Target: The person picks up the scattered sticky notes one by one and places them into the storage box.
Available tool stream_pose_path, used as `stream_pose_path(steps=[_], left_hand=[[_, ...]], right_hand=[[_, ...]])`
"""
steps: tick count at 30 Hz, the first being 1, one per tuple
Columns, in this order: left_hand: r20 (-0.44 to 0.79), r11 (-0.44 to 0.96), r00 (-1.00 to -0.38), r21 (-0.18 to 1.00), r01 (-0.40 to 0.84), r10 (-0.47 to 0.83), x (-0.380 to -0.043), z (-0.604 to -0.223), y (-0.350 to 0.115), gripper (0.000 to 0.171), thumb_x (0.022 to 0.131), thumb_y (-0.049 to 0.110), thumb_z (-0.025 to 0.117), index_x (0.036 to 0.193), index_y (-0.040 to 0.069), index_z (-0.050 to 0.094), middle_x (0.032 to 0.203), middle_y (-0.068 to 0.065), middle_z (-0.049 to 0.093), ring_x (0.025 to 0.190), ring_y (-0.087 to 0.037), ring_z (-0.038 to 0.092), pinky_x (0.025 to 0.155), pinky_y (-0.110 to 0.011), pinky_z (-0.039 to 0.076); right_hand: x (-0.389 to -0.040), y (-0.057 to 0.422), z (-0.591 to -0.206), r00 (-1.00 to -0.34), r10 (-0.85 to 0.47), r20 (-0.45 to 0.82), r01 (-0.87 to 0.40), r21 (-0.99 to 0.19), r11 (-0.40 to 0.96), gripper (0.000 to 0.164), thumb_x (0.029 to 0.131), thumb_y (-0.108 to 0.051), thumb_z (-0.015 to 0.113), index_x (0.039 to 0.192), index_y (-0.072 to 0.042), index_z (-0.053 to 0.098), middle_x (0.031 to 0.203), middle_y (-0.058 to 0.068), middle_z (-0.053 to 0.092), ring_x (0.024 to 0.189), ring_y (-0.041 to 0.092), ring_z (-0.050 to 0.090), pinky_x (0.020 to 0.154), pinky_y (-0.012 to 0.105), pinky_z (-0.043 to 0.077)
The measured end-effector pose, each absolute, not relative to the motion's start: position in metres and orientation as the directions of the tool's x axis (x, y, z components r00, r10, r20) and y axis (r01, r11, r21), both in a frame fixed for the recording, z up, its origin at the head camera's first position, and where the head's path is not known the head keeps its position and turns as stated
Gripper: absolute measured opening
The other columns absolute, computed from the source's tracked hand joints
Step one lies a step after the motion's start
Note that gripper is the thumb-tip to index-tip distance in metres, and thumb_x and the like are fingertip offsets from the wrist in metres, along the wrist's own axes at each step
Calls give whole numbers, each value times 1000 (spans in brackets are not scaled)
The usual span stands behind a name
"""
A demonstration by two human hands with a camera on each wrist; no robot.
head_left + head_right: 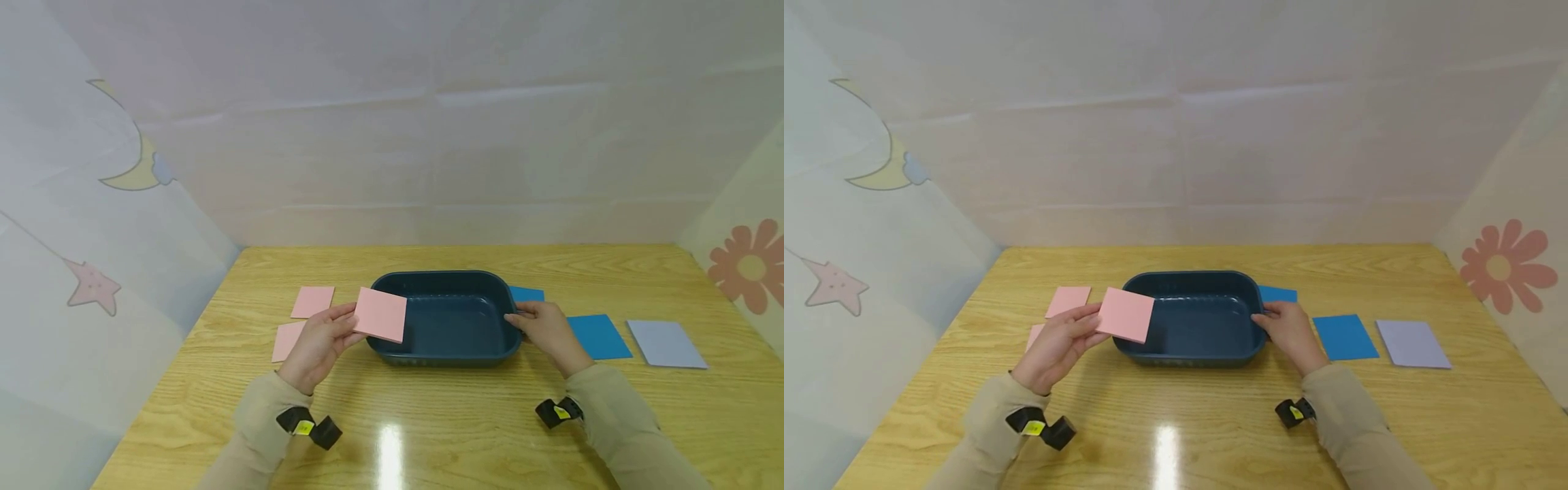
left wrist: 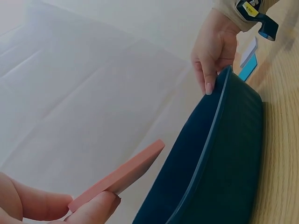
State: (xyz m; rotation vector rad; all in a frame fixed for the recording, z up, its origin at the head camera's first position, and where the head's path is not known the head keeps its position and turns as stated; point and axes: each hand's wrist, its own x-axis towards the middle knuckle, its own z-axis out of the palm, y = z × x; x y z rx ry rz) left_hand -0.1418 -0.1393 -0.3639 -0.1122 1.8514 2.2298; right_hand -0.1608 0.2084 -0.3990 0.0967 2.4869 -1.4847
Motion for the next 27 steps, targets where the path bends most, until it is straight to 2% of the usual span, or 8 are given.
stream_pose_path(steps=[16, 27], left_hand=[[-229, -161, -952, 951, -263, 203, -152, -365, -127, 42, 101, -6, 40, 141, -16, 34, 141, -31, 41, 118, -28, 54, 93, -30, 48], [-263, -161, -947, 942, -293, 186, -156, -365, -121, 42, 101, -6, 39, 142, -15, 33, 139, -31, 42, 116, -29, 55, 95, -34, 47]], right_hand=[[-160, 208, -397, -966, -66, -250, 188, -854, 485, 56, 103, -15, 50, 142, 19, 28, 140, 39, 37, 125, 47, 44, 90, 45, 51], [-162, 208, -398, -964, -57, -261, 201, -849, 488, 55, 103, -14, 50, 141, 19, 29, 138, 38, 40, 123, 46, 46, 88, 44, 52]])
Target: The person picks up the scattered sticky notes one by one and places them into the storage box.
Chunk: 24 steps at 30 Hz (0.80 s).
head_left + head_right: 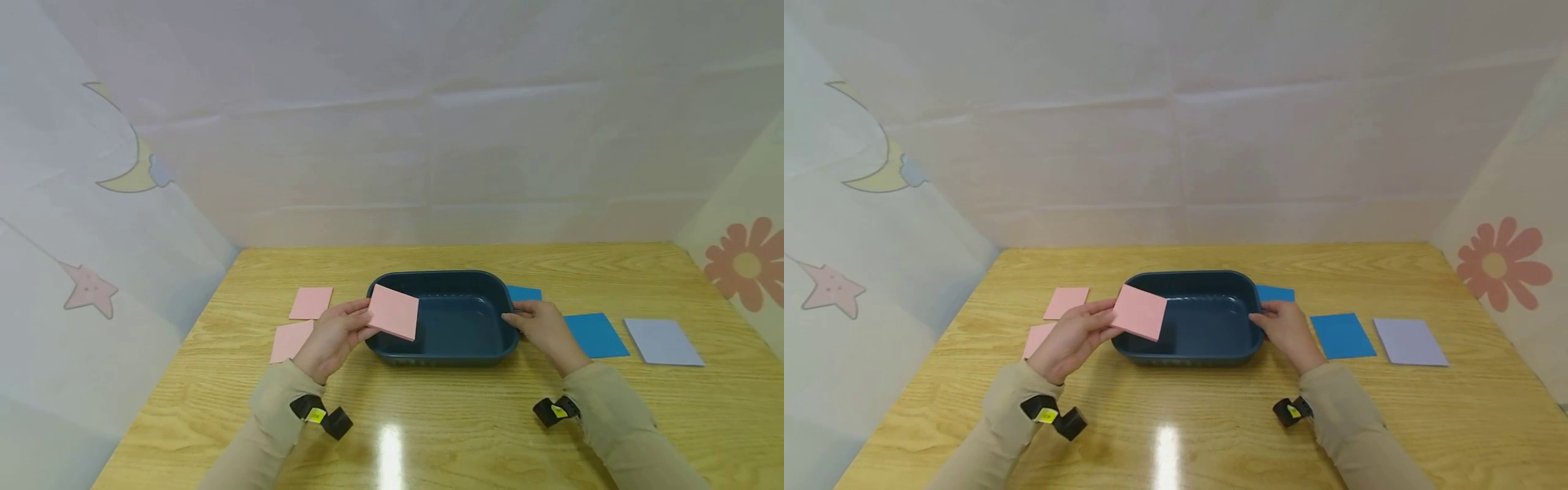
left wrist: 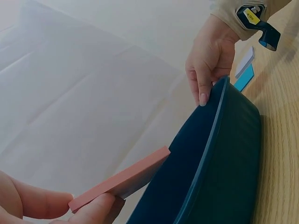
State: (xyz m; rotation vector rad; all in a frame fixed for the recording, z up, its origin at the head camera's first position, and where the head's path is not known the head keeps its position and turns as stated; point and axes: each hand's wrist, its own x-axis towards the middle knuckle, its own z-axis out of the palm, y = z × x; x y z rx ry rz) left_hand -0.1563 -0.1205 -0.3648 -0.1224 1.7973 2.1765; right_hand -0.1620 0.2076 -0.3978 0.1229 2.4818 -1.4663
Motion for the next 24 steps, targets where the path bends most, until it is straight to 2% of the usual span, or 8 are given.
stream_pose_path(steps=[4, 9, 24], left_hand=[[-266, -162, -945, 941, -297, 190, -158, -365, -118, 42, 101, -6, 38, 142, -16, 32, 138, -33, 42, 117, -32, 54, 95, -34, 47], [-275, -172, -938, 934, -312, 209, -161, -365, -114, 43, 101, -7, 37, 143, -17, 29, 140, -34, 39, 126, -39, 46, 98, -36, 45], [-322, -182, -924, 915, -360, 209, -168, -360, -107, 44, 102, -7, 38, 144, -14, 30, 142, -31, 39, 128, -39, 45, 98, -35, 44]], right_hand=[[-162, 208, -398, -965, -55, -257, 198, -847, 493, 55, 103, -15, 50, 141, 19, 30, 138, 38, 40, 123, 46, 46, 88, 43, 52], [-161, 207, -397, -964, -53, -259, 200, -845, 497, 56, 103, -15, 50, 142, 19, 30, 138, 38, 40, 123, 47, 46, 87, 44, 52], [-160, 207, -397, -969, -61, -238, 178, -850, 496, 55, 102, -13, 51, 140, 20, 31, 138, 39, 39, 124, 48, 45, 87, 44, 52]])
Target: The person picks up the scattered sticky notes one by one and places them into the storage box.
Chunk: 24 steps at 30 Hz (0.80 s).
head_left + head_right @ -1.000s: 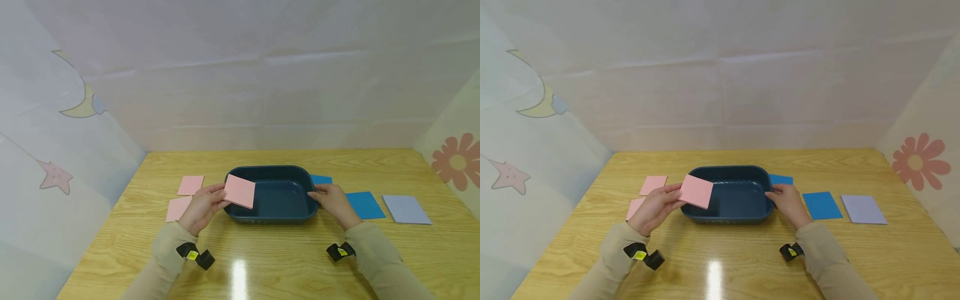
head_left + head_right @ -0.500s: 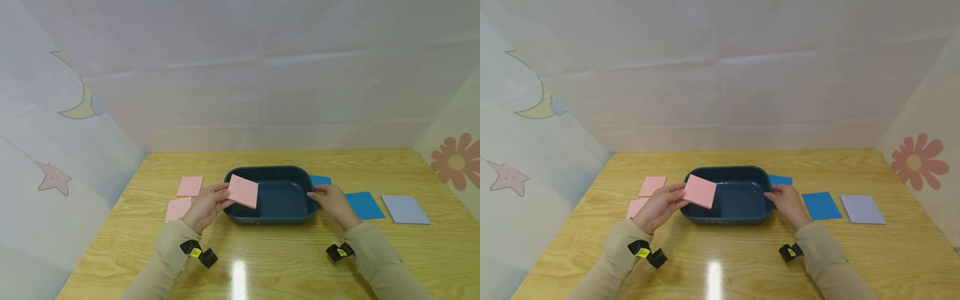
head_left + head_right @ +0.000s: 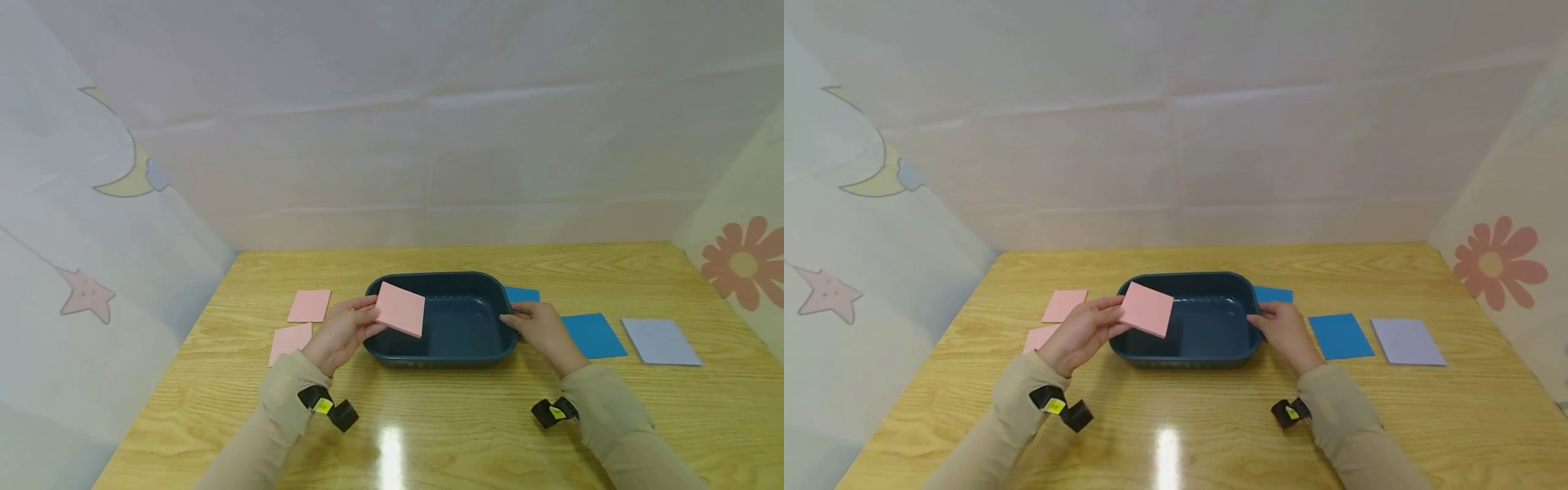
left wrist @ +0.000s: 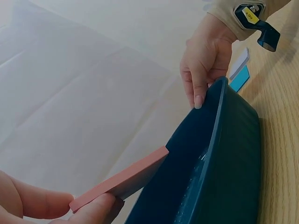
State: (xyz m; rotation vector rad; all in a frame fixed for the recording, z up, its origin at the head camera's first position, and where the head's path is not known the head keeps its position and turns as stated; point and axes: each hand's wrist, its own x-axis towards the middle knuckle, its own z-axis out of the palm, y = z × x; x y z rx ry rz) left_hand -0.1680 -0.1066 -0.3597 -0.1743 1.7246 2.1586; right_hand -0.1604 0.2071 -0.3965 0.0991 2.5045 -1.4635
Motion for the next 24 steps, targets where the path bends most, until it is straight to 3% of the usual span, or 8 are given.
stream_pose_path(steps=[7, 24], left_hand=[[-311, -182, -918, 915, -359, 245, -172, -361, -102, 45, 101, -8, 36, 145, -15, 27, 145, -32, 35, 131, -41, 40, 103, -41, 38], [-326, -192, -909, 905, -379, 258, -178, -362, -95, 46, 101, -8, 36, 145, -15, 25, 144, -32, 36, 131, -42, 40, 103, -42, 38]], right_hand=[[-160, 207, -396, -970, -60, -234, 174, -848, 500, 54, 102, -13, 52, 139, 20, 32, 138, 39, 39, 123, 48, 45, 87, 44, 52], [-159, 207, -397, -974, -58, -221, 163, -850, 501, 53, 102, -13, 52, 138, 21, 34, 135, 39, 42, 121, 48, 48, 85, 43, 53]])
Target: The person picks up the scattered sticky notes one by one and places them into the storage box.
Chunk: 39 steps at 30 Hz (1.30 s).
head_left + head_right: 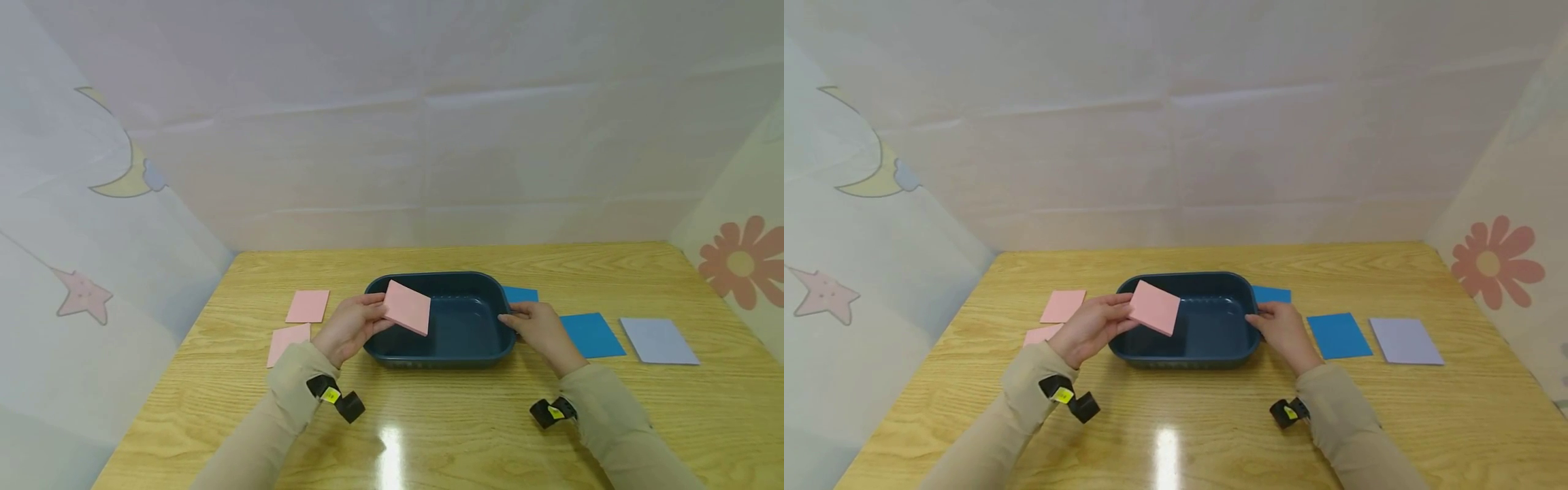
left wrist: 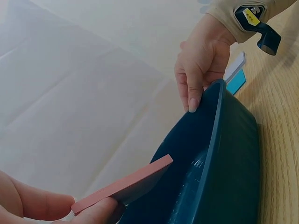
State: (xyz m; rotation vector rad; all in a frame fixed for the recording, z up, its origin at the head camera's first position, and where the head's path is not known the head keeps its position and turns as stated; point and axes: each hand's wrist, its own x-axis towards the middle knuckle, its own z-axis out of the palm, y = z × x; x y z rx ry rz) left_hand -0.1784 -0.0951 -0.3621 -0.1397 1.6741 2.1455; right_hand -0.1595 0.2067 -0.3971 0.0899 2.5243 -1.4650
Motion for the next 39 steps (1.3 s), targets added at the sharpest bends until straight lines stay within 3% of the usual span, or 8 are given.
stream_pose_path(steps=[39], left_hand=[[-374, -110, -890, 905, -412, 261, -190, -363, -75, 45, 100, -9, 41, 143, -15, 31, 141, -30, 41, 127, -40, 46, 102, -42, 40]], right_hand=[[-158, 206, -395, -970, -53, -239, 185, -856, 483, 55, 102, -14, 52, 140, 21, 32, 137, 40, 39, 123, 48, 45, 88, 44, 51]])
